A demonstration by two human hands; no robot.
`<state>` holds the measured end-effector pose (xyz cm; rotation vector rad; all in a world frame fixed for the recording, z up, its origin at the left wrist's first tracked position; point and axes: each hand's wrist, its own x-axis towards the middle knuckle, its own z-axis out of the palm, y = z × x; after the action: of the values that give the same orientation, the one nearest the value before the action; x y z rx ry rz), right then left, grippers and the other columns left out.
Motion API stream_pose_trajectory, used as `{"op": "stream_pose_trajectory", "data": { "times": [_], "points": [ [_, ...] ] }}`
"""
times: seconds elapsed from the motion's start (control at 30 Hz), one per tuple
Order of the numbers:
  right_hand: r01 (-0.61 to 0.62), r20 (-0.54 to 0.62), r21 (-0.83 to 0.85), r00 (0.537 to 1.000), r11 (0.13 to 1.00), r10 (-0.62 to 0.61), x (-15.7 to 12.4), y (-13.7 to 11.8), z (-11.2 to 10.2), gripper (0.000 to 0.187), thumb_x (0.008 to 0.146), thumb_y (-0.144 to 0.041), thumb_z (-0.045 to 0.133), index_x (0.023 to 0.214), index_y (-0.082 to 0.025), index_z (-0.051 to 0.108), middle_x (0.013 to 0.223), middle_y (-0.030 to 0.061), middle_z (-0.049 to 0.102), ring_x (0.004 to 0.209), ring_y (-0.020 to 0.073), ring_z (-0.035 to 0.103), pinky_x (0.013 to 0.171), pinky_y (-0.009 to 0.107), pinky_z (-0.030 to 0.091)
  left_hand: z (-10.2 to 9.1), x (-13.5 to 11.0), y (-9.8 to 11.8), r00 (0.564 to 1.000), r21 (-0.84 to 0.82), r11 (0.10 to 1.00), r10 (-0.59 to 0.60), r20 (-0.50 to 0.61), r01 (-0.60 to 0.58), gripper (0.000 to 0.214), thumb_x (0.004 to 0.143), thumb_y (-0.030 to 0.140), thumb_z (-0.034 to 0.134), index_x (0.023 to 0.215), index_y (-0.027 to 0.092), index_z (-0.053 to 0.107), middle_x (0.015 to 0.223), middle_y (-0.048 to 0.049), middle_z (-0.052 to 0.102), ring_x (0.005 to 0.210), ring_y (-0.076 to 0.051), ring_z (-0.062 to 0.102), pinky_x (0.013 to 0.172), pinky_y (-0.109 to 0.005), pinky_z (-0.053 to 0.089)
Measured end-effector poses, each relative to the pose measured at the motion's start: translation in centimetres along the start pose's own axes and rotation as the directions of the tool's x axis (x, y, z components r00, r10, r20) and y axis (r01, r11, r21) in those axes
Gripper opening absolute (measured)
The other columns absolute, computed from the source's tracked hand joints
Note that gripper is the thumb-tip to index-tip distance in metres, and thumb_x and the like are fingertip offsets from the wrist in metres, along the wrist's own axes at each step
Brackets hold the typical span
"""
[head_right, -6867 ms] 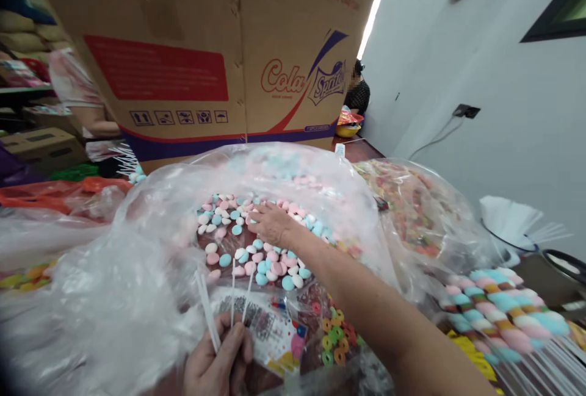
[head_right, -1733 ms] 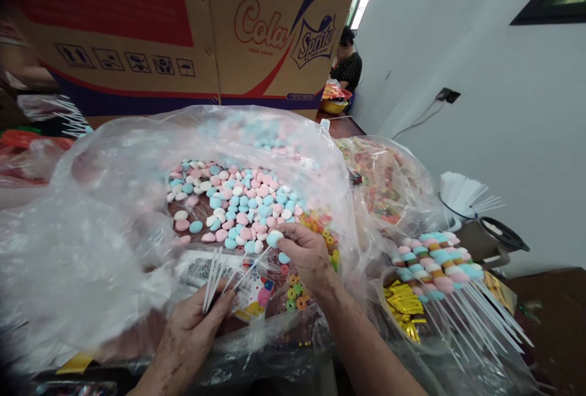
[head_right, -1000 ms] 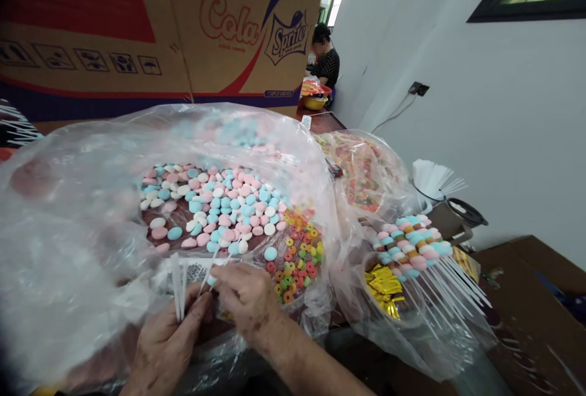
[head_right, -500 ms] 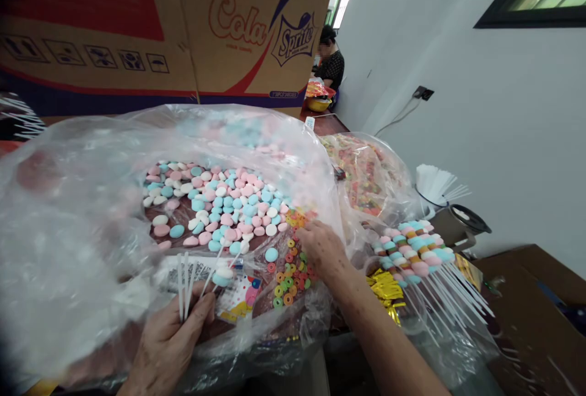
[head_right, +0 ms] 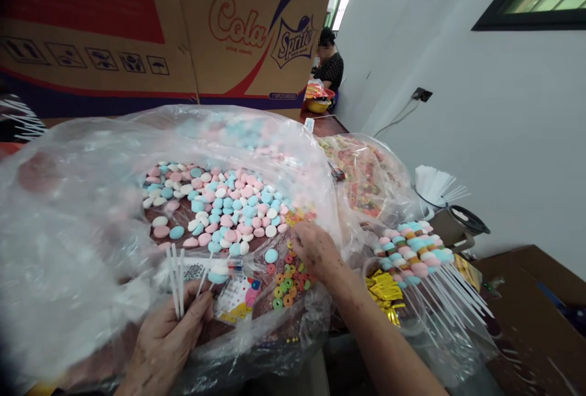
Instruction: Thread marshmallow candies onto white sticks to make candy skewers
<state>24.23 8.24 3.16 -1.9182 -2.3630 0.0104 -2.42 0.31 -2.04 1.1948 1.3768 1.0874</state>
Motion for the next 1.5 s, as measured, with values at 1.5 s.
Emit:
{"op": "stream_pose_trajectory", "data": {
  "times": [1.5],
  "points": [
    [0.113, -0.135, 0.981, 0.982, 0.157, 0.135, -2.3, -5.8, 2.1, 0.015, 0.081, -0.031, 0.071, 0.093, -0.024, 0.078, 0.084, 0.0022, 0.071, 0.075, 0.0152, 0.066, 0.068, 0.027, 0.055, -0.3, -0.2, 0.7, 0.994, 0.078, 0.994, 0.067, 0.084, -0.073, 0.027, 0.082, 0.040, 0.064, 0.087, 0.019, 0.080, 0.055, 0.0032, 0.058, 0.051, -0.015, 0.051, 0.047, -0.020, 0.045]
  ]
}}
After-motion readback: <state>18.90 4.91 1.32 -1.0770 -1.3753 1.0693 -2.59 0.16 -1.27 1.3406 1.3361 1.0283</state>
